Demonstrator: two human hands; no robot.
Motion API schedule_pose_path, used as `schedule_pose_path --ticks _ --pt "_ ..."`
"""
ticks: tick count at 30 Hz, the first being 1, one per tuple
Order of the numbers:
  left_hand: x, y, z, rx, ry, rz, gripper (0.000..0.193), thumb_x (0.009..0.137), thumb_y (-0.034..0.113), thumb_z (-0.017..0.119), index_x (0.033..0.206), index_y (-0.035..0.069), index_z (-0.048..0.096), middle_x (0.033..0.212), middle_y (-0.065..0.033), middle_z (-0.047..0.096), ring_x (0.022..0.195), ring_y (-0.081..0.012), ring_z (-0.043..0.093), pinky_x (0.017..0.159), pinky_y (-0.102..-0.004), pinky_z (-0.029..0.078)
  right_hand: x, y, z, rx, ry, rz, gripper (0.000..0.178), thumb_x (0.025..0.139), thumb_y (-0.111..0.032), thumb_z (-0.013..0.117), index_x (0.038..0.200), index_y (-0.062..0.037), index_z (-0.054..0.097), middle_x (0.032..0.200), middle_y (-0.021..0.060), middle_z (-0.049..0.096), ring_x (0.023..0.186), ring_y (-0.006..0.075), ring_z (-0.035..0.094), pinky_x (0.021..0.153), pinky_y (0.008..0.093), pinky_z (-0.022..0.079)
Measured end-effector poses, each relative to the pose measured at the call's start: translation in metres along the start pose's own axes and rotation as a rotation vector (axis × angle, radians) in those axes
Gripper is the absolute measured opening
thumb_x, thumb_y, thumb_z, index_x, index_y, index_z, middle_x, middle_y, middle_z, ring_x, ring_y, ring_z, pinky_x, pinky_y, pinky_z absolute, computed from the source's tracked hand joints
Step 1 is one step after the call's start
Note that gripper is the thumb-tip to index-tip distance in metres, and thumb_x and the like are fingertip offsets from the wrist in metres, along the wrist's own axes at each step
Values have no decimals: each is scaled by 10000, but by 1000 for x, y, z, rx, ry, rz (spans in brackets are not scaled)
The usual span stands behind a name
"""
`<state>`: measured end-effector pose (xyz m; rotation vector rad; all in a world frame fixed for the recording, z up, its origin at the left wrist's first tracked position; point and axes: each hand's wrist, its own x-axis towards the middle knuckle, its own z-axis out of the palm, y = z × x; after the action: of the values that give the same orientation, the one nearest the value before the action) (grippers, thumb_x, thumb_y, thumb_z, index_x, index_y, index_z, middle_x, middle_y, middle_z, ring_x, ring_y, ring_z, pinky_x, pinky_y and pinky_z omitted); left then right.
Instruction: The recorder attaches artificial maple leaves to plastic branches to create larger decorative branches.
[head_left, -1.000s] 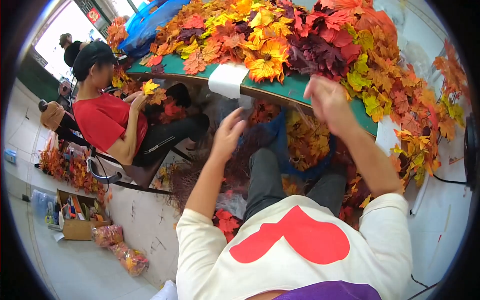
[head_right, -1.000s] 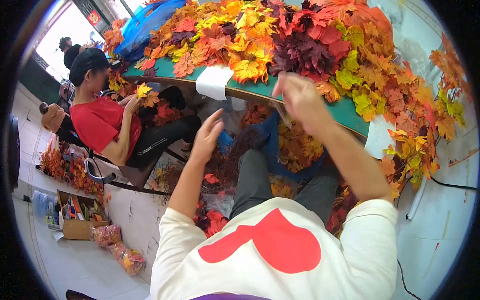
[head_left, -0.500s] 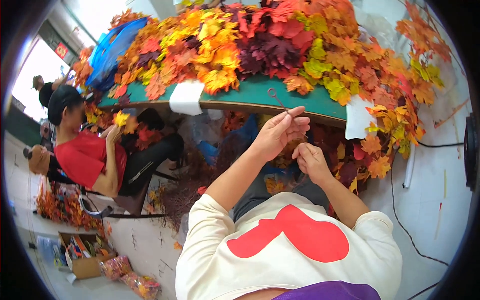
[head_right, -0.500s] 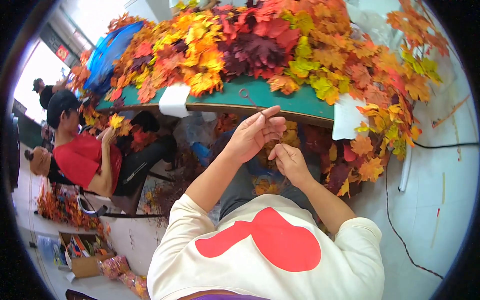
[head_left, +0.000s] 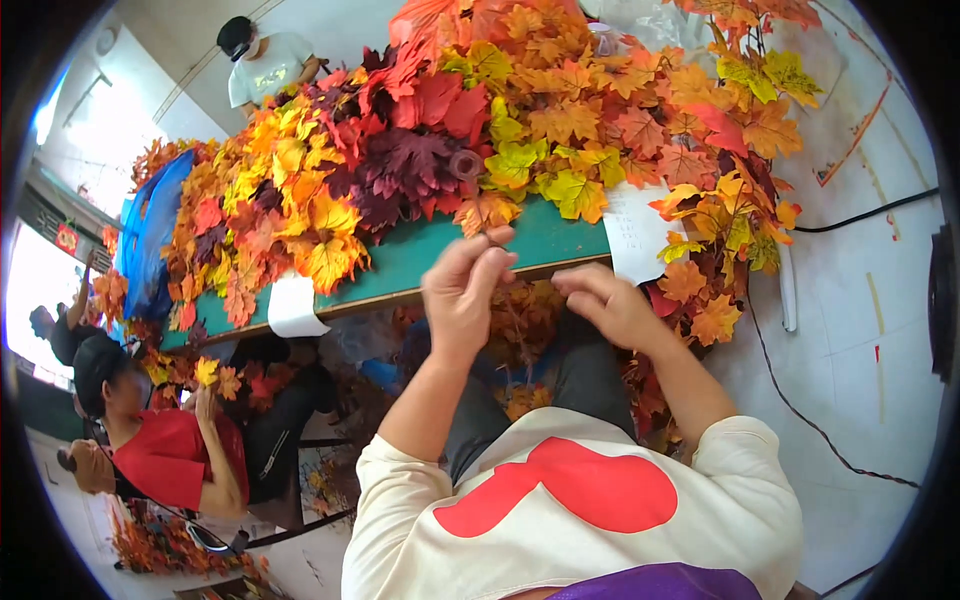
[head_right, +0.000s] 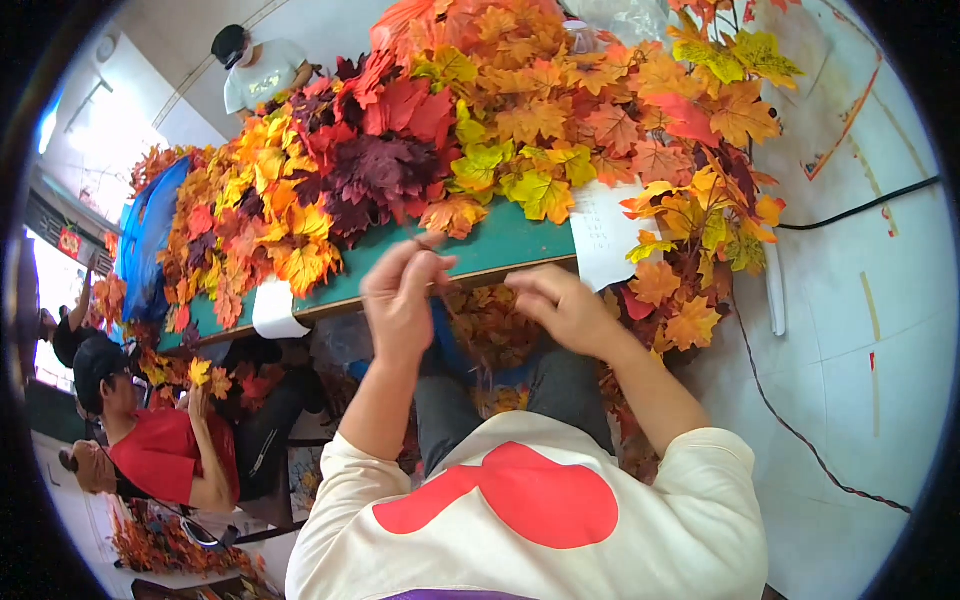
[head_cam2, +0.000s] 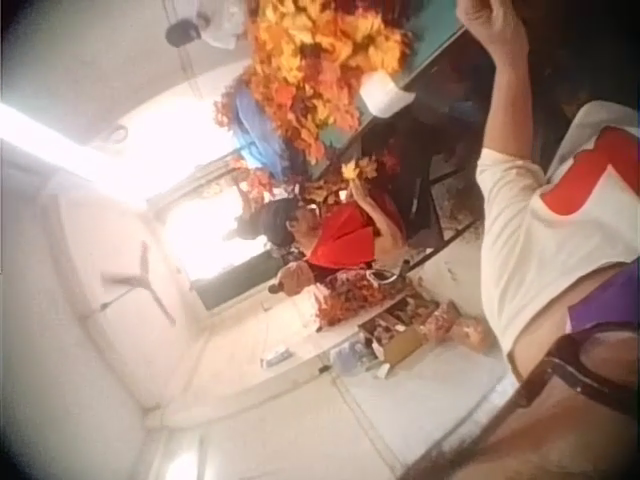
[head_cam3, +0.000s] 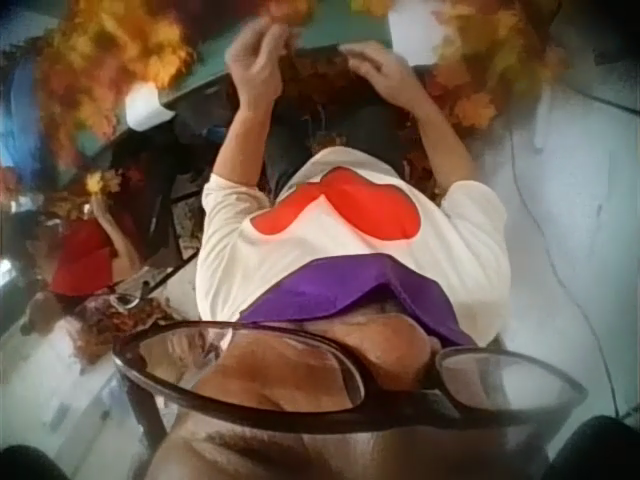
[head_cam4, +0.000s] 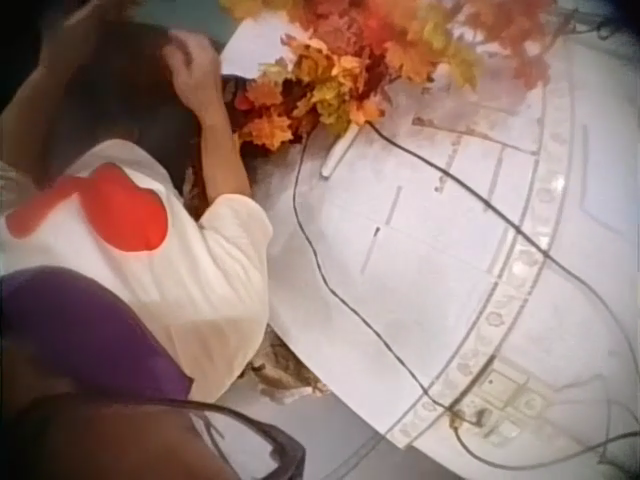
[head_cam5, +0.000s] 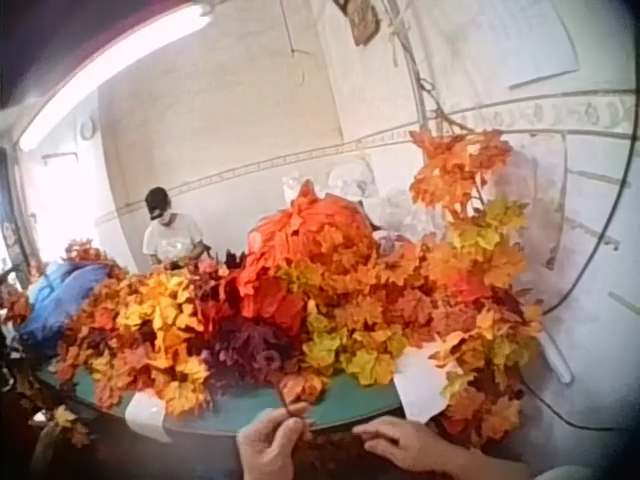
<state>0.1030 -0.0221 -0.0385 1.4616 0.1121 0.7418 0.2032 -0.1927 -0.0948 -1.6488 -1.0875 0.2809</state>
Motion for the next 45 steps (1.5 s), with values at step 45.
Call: schedule_pose_path --ticks 45 --pt "-23 -34 -11 -758 142 -502 180 852 105 540 1014 29 553 802 -31 565 724 -121 578 671 -272 511 90 -17 -29 -306 246 -310 69 797 -93 560 791 -38 518 781 63 620 848 237 602 1011 436 284"
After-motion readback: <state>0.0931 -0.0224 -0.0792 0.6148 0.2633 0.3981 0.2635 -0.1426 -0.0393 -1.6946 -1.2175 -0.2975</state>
